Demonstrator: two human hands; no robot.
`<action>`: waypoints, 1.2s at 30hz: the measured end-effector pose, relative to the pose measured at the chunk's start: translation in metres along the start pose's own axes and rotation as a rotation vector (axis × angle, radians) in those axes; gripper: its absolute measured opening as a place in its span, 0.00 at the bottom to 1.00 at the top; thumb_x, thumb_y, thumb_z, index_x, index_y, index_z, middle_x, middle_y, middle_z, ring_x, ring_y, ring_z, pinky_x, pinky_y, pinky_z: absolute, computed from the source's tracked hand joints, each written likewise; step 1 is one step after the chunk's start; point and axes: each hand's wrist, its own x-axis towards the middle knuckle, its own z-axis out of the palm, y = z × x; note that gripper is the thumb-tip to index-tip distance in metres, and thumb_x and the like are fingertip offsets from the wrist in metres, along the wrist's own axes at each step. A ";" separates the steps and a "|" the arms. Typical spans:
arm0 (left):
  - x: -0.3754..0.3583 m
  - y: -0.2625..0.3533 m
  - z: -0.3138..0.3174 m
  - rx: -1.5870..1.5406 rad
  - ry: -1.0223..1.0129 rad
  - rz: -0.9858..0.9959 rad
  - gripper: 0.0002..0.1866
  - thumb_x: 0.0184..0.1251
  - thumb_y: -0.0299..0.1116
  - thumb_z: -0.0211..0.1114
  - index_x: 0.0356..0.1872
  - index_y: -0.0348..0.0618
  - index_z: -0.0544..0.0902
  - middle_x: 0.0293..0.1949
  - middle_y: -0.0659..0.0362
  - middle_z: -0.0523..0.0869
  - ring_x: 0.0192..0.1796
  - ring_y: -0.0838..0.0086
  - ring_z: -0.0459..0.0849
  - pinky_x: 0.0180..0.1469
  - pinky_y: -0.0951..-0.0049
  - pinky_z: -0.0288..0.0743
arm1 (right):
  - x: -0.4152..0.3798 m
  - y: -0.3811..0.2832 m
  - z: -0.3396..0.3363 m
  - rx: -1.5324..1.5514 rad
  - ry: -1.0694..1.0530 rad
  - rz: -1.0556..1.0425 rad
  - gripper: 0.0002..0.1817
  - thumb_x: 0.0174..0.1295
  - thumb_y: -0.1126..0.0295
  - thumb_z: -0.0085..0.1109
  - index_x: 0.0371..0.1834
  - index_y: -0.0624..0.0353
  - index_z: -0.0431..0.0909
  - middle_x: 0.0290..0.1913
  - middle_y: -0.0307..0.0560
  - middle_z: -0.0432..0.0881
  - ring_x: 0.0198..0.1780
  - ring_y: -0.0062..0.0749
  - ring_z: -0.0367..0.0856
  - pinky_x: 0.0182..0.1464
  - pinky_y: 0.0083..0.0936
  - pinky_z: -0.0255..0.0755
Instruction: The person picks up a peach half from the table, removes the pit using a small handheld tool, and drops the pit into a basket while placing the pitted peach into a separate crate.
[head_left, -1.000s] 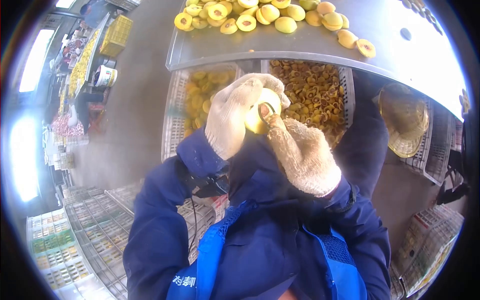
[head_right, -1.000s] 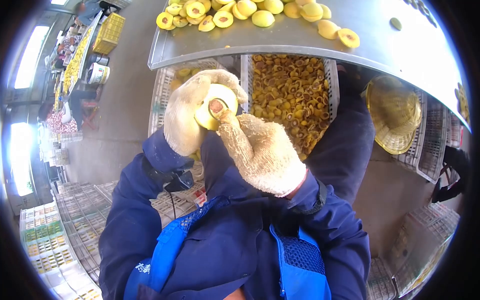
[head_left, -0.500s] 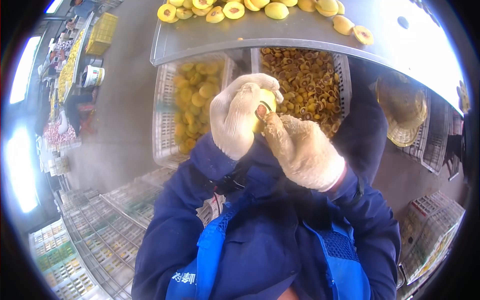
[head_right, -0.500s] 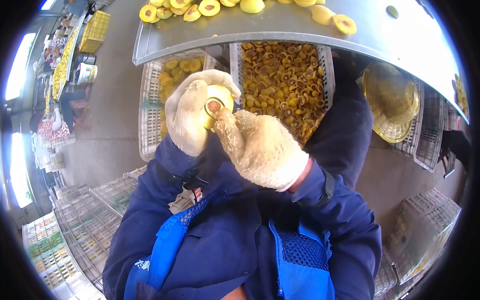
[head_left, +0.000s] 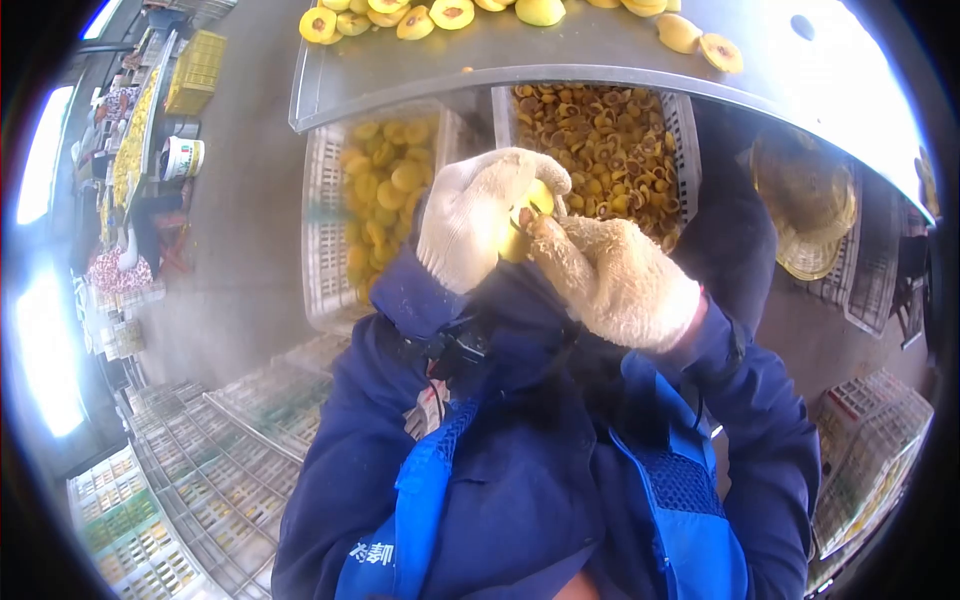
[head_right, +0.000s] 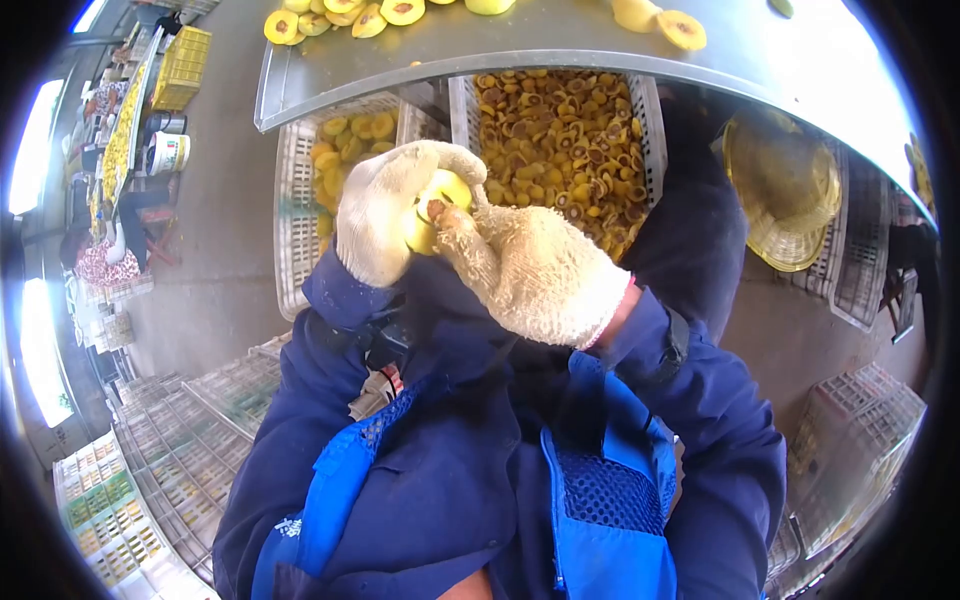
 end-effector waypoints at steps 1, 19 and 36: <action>0.001 -0.002 0.002 -0.002 0.038 0.079 0.23 0.88 0.45 0.55 0.54 0.31 0.87 0.46 0.46 0.93 0.42 0.66 0.91 0.47 0.67 0.85 | -0.001 0.002 0.000 0.021 0.019 0.010 0.17 0.84 0.68 0.54 0.70 0.55 0.80 0.38 0.57 0.87 0.34 0.52 0.88 0.35 0.42 0.80; 0.008 -0.022 0.020 -0.203 0.017 -0.009 0.18 0.81 0.38 0.63 0.42 0.30 0.91 0.37 0.52 0.93 0.41 0.73 0.90 0.48 0.72 0.83 | -0.019 -0.001 -0.006 0.858 -0.110 0.565 0.31 0.84 0.43 0.55 0.36 0.63 0.83 0.21 0.39 0.76 0.16 0.19 0.70 0.17 0.23 0.62; 0.007 -0.038 0.043 -0.316 0.164 0.215 0.13 0.82 0.28 0.59 0.47 0.30 0.89 0.43 0.51 0.93 0.40 0.73 0.89 0.46 0.73 0.85 | -0.031 0.020 0.020 1.222 -0.116 0.527 0.30 0.84 0.41 0.56 0.37 0.61 0.80 0.17 0.34 0.69 0.14 0.18 0.62 0.17 0.22 0.54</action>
